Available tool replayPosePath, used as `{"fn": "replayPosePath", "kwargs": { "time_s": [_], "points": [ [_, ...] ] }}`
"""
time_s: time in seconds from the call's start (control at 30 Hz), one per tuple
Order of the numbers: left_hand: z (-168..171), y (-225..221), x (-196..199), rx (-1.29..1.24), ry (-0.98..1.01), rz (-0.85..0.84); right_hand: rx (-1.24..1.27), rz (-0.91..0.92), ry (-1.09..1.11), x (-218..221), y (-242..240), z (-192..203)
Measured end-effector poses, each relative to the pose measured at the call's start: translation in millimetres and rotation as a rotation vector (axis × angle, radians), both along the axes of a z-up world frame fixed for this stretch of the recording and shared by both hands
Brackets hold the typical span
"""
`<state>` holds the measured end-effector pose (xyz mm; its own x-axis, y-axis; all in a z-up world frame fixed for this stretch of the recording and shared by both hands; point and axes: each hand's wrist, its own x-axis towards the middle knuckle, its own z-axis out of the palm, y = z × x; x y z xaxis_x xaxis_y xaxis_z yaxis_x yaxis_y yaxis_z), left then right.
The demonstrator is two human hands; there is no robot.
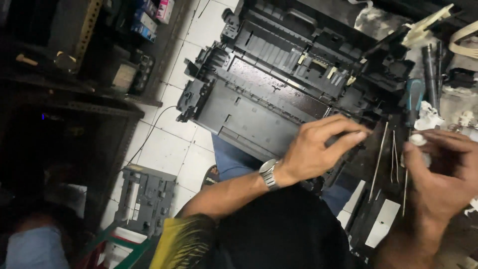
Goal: Cleaning and reassembling internal components of a printer using tweezers and a cloth.
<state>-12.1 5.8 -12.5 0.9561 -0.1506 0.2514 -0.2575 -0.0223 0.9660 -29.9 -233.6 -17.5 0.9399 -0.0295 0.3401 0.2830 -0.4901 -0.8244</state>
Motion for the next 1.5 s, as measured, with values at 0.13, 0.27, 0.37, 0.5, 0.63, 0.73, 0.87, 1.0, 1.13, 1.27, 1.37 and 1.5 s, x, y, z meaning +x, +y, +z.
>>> {"fn": "replayPosePath", "kwargs": {
  "time_s": [0.13,0.27,0.37,0.5,0.63,0.73,0.87,1.0,1.13,1.27,1.37,1.5],
  "points": [
    [-6.8,14.2,-8.6,0.014,-0.180,0.049,-0.210,-0.107,0.110,-3.2,-49.2,-16.8],
    [-12.5,26.2,-15.6,0.140,-0.312,0.105,-0.117,-0.230,0.393,2.2,-43.0,6.1],
    [-1.7,36.7,-18.9,0.150,-0.361,0.159,-0.168,-0.173,0.315,11.1,-60.9,-5.5],
    [12.0,48.6,-21.6,0.229,-0.362,0.169,-0.121,-0.282,0.317,15.8,-66.6,8.0],
    [-16.8,55.8,-25.8,0.297,-0.338,0.185,-0.275,-0.241,0.194,29.3,-67.4,37.5],
    [-20.3,58.9,-26.8,0.308,-0.299,0.195,-0.334,-0.169,0.139,44.1,-61.0,61.0],
    [-27.8,63.4,-29.5,0.327,-0.241,0.206,-0.475,-0.038,0.080,64.7,-69.3,66.3],
    [-30.0,63.3,-28.3,0.282,-0.235,0.218,-0.806,-0.028,0.024,94.2,-95.3,52.0],
    [-26.8,63.1,-29.5,0.282,-0.218,0.256,-1.070,-0.038,0.004,119.9,-143.1,25.0],
    [-34.0,60.8,-31.4,0.243,-0.178,0.280,-1.026,-0.077,0.395,121.4,-91.9,54.9],
    [-36.1,60.3,-31.2,0.276,-0.159,0.277,-0.837,-0.136,0.632,122.3,-76.6,55.7],
    [-35.8,59.9,-32.1,0.305,-0.172,0.278,-1.016,-0.071,0.598,126.8,-100.7,21.3]
  ]
}}
